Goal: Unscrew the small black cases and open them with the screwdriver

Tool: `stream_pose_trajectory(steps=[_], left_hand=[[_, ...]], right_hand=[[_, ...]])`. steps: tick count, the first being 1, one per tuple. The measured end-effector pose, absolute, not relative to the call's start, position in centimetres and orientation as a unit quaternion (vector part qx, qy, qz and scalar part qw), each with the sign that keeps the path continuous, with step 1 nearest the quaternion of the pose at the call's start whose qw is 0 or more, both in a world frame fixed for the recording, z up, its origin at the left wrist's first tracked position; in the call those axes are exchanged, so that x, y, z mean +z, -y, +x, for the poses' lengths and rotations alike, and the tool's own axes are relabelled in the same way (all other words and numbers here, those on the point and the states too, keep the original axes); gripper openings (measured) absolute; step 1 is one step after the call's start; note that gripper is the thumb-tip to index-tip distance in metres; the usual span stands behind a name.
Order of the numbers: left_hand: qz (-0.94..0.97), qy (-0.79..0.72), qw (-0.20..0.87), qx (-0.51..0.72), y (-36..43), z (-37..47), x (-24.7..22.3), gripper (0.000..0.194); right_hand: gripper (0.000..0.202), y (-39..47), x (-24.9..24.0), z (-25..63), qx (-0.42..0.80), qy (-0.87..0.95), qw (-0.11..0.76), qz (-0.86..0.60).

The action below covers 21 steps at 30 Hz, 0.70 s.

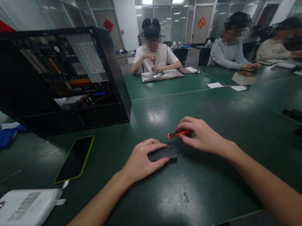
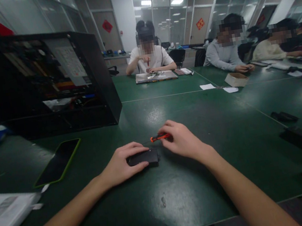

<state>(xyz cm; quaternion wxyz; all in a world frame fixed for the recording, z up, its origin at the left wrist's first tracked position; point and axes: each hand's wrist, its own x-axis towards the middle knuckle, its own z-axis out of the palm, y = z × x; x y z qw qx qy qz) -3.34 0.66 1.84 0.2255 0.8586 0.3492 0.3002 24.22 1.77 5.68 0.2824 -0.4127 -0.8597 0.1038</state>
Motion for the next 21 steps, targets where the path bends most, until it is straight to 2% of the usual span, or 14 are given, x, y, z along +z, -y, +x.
stream_pose_trajectory(steps=[4, 7, 14, 21], left_hand=[[0.857, -0.342, 0.247, 0.297, -0.6, -3.1, 2.0, 0.034], [0.855, -0.342, 0.254, 0.295, -0.8, -3.0, 2.0, 0.034], [0.853, -0.332, 0.260, 0.307, -1.1, -2.5, 1.7, 0.034], [0.852, -0.336, 0.261, 0.306, -1.1, -2.2, 1.9, 0.033]], right_hand=[[0.016, -1.5, 7.1, 25.3, 0.123, 0.772, 0.457, -0.425], [0.016, -0.8, 7.4, 25.4, 0.102, 0.732, 0.531, -0.415], [0.012, 0.0, 7.6, 24.5, 0.035, 0.768, 0.515, -0.379], [0.010, -0.4, 7.4, 24.3, 0.017, 0.782, 0.505, -0.365]])
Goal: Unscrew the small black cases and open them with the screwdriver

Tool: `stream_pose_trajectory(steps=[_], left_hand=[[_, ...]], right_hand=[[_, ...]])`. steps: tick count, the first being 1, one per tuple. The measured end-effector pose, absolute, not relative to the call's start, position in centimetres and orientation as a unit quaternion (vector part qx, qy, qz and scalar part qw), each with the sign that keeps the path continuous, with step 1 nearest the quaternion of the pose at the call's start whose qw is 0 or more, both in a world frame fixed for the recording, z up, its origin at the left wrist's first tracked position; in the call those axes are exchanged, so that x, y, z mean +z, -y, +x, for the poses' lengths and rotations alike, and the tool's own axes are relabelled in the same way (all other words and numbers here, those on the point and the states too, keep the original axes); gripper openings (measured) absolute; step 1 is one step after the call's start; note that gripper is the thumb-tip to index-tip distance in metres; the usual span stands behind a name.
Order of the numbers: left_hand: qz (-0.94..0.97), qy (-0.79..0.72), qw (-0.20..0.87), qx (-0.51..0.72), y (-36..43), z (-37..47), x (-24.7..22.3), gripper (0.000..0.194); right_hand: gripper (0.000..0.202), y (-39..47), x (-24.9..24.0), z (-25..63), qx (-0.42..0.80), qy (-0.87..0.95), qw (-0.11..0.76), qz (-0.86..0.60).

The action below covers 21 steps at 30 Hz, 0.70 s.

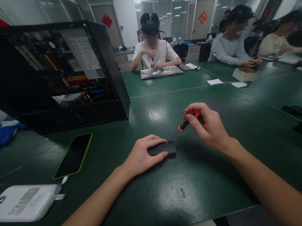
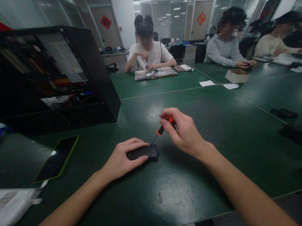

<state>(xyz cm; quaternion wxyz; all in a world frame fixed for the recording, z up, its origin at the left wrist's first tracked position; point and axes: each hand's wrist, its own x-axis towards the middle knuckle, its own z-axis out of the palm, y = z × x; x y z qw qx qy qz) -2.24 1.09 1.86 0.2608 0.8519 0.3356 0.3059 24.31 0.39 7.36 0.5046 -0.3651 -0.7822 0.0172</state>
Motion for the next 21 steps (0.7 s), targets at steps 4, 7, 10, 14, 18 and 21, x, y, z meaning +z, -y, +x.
stream_pose_trajectory(steps=[4, 7, 10, 14, 18, 21], left_hand=[[0.851, -0.336, 0.262, 0.306, -1.0, -2.2, 1.9, 0.033], [0.850, -0.338, 0.262, 0.307, -1.0, -2.2, 1.9, 0.032], [0.850, -0.339, 0.262, 0.308, -1.0, -2.2, 1.9, 0.032], [0.850, -0.340, 0.260, 0.307, -1.0, -2.3, 1.7, 0.031], [0.851, -0.339, 0.259, 0.306, -1.0, -2.3, 1.7, 0.032], [0.853, -0.332, 0.261, 0.306, -0.9, -2.3, 1.7, 0.032]], right_hand=[[0.009, -0.6, 7.3, 24.2, 0.017, 0.784, 0.498, -0.371], [0.009, -0.7, 7.4, 24.0, 0.019, 0.785, 0.497, -0.368], [0.009, -0.8, 7.7, 23.7, 0.014, 0.792, 0.491, -0.362], [0.009, -1.5, 8.4, 23.2, 0.016, 0.800, 0.464, -0.379], [0.009, -2.8, 9.2, 22.6, 0.027, 0.798, 0.455, -0.393], [0.008, -3.8, 9.5, 22.2, 0.031, 0.793, 0.454, -0.406]])
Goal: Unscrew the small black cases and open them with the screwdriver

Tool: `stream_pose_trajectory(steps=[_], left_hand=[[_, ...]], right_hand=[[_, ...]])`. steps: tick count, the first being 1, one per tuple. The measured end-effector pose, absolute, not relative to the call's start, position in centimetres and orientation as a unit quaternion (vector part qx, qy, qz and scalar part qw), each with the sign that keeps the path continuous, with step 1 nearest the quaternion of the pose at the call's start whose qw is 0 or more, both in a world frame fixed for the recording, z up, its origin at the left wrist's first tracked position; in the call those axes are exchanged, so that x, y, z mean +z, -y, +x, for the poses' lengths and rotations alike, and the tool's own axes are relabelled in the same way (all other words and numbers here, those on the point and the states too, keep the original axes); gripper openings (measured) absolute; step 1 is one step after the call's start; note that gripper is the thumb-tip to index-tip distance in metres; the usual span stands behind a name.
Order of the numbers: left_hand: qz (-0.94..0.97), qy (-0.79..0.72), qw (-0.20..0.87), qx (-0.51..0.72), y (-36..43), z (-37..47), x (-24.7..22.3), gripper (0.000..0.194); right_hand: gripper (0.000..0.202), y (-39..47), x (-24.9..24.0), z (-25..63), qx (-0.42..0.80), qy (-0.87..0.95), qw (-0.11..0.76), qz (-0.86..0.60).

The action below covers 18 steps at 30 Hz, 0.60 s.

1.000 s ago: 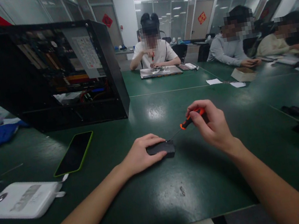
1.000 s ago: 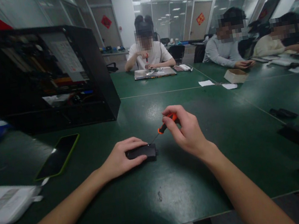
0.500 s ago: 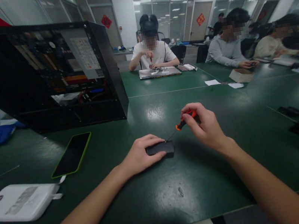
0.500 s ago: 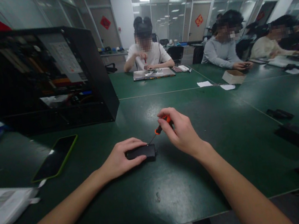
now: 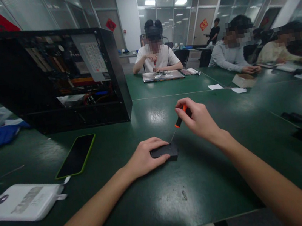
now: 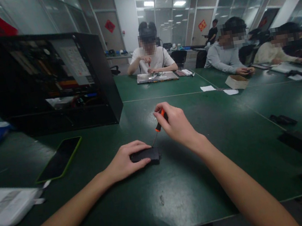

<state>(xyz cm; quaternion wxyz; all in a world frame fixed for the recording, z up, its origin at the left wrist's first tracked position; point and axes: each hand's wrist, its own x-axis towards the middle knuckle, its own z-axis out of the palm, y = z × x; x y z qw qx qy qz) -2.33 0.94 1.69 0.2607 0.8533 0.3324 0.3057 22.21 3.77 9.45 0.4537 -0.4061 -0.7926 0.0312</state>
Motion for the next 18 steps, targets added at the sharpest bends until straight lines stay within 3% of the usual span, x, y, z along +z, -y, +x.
stream_pose_trajectory(steps=[18], left_hand=[[0.862, -0.318, 0.259, 0.297, -1.0, -2.4, 1.9, 0.032]], right_hand=[[0.018, -6.0, 8.7, 22.2, 0.068, 0.744, 0.454, -0.486]])
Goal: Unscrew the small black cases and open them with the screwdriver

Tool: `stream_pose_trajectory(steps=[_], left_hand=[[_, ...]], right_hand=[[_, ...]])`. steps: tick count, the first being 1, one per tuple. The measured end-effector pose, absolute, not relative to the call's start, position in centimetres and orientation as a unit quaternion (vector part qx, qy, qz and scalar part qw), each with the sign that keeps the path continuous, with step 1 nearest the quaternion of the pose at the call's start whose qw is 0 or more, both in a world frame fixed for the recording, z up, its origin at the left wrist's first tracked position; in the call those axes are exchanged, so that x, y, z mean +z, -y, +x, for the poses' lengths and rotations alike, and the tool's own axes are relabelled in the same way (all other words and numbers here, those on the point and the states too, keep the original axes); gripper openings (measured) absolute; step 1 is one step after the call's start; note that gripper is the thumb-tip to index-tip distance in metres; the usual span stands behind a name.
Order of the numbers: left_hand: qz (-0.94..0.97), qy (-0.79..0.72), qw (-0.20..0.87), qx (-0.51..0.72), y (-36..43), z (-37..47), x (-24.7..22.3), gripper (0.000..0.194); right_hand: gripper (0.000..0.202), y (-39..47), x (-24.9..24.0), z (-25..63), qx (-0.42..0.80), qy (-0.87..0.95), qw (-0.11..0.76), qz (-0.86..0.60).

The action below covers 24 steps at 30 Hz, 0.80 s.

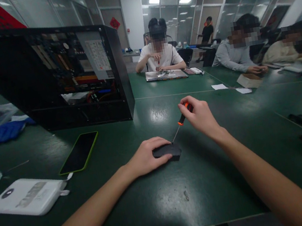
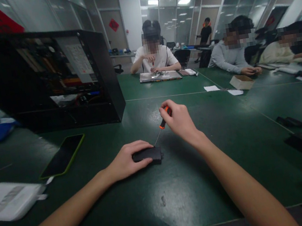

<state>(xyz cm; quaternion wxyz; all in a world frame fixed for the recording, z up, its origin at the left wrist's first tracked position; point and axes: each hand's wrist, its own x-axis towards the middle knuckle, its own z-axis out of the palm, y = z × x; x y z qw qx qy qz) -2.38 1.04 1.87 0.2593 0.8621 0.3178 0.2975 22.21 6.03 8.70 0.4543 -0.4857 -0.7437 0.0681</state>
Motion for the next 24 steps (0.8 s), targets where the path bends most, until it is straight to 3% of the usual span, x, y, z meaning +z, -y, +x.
stream_pose_trajectory(steps=[11, 15, 21, 24], left_hand=[[0.857, -0.340, 0.282, 0.268, -1.5, -2.3, 1.5, 0.041], [0.850, -0.355, 0.271, 0.279, -1.5, -1.8, 1.4, 0.038], [0.840, -0.364, 0.257, 0.308, -1.9, 0.0, 1.1, 0.037], [0.827, -0.374, 0.268, 0.322, -2.2, 0.7, 0.8, 0.040]], right_hand=[[0.019, -5.2, 9.3, 22.2, -0.019, 0.766, 0.456, -0.454], [0.018, -3.3, 11.9, 22.0, -0.032, 0.859, 0.341, -0.380], [0.028, -2.5, 16.6, 21.4, 0.064, 0.931, 0.157, -0.322], [0.018, -2.9, 17.3, 21.0, 0.064, 0.929, 0.123, -0.342]])
